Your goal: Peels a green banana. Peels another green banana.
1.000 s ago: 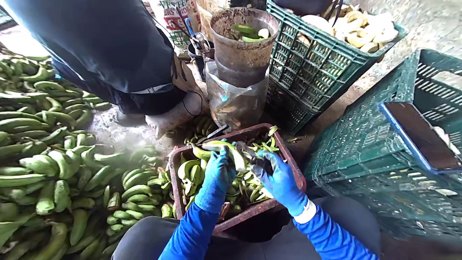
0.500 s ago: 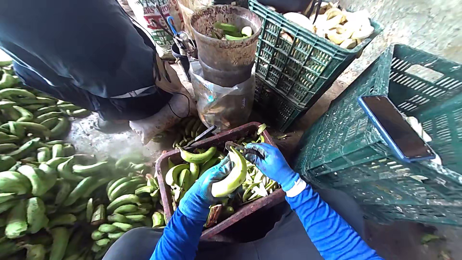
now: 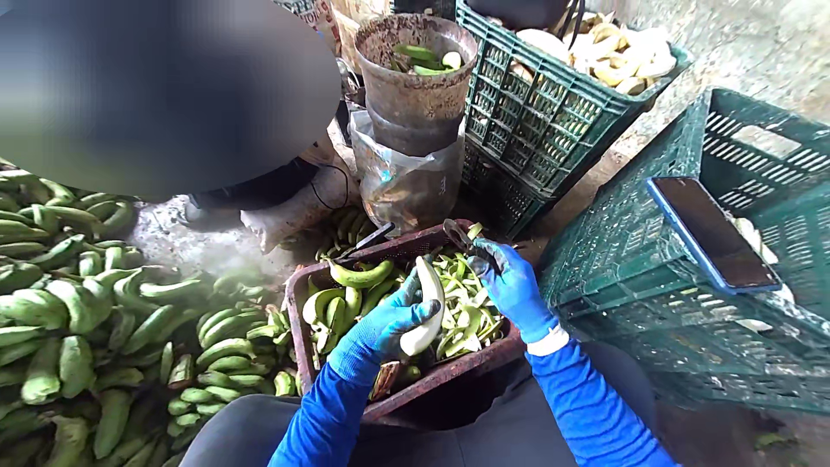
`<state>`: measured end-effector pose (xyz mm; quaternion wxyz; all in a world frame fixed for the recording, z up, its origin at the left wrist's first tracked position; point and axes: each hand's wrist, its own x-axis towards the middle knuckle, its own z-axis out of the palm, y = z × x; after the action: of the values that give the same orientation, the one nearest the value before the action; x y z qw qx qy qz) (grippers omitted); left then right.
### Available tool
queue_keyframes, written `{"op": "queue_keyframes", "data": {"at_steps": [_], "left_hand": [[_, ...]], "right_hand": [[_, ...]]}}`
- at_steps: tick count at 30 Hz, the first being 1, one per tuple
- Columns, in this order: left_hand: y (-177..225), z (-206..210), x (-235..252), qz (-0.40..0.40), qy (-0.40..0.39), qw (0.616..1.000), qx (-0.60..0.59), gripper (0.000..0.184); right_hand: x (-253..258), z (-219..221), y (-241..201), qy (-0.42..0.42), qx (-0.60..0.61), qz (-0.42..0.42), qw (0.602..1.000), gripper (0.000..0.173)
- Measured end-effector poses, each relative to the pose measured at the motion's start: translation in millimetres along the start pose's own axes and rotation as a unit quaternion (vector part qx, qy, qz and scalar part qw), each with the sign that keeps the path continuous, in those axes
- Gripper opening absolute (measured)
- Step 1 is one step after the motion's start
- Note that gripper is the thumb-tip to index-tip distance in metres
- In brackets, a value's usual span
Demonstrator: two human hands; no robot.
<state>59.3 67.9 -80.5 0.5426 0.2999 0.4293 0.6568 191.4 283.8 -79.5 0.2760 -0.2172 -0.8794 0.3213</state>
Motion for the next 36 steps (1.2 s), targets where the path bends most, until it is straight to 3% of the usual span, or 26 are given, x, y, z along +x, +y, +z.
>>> {"op": "queue_keyframes", "data": {"at_steps": [3, 7, 9, 12, 15, 22, 25, 27, 29, 33, 36], "left_hand": [[-8.5, 3.0, 7.6, 0.066, 0.161, 0.985, -0.025, 0.087], [-9.9, -6.4, 15.8, 0.138, 0.321, 0.917, -0.195, 0.038], [-7.2, -14.7, 14.4, 0.132, 0.371, 0.891, -0.226, 0.022], [-3.4, -21.2, 10.1, 0.131, 0.388, 0.864, -0.294, 0.022], [0.3, -17.9, 9.9, 0.135, 0.382, 0.854, -0.327, 0.023], [5.6, -16.9, 2.2, 0.051, 0.319, 0.937, -0.13, 0.025], [14.3, -10.6, -9.5, 0.007, 0.207, 0.976, -0.069, 0.028], [15.8, -9.3, -16.2, -0.008, 0.102, 0.995, -0.007, 0.043], [15.2, -7.4, -18.1, -0.031, 0.034, 0.999, 0.022, 0.044], [6.5, -6.7, -8.4, -0.073, 0.068, 0.995, -0.001, 0.039], [4.6, -7.3, -5.4, -0.057, 0.084, 0.995, -0.004, 0.039]], "right_hand": [[-19.5, 12.0, -11.1, 0.0, -0.007, -0.022, 1.0, 0.047], [-35.8, 35.0, -19.8, -0.012, -0.027, -0.027, 0.999, 0.051], [-42.4, 44.0, -23.8, -0.03, -0.033, -0.041, 0.998, 0.052], [-46.6, 54.6, -26.2, -0.04, -0.051, -0.065, 0.996, 0.051], [-45.3, 59.3, -25.0, -0.048, -0.071, -0.077, 0.993, 0.052], [-34.5, 46.1, -17.1, -0.038, -0.018, -0.15, 0.988, 0.043], [-21.2, 34.4, -10.8, -0.066, 0.014, -0.131, 0.989, 0.041], [-11.3, 22.9, -6.2, -0.126, 0.029, -0.103, 0.986, 0.041], [-3.2, 15.1, 0.8, -0.184, 0.044, -0.084, 0.978, 0.04], [2.2, 9.3, 6.9, -0.23, 0.048, -0.029, 0.972, 0.031], [1.7, 4.9, 2.0, -0.218, 0.031, -0.022, 0.975, 0.037]]}}
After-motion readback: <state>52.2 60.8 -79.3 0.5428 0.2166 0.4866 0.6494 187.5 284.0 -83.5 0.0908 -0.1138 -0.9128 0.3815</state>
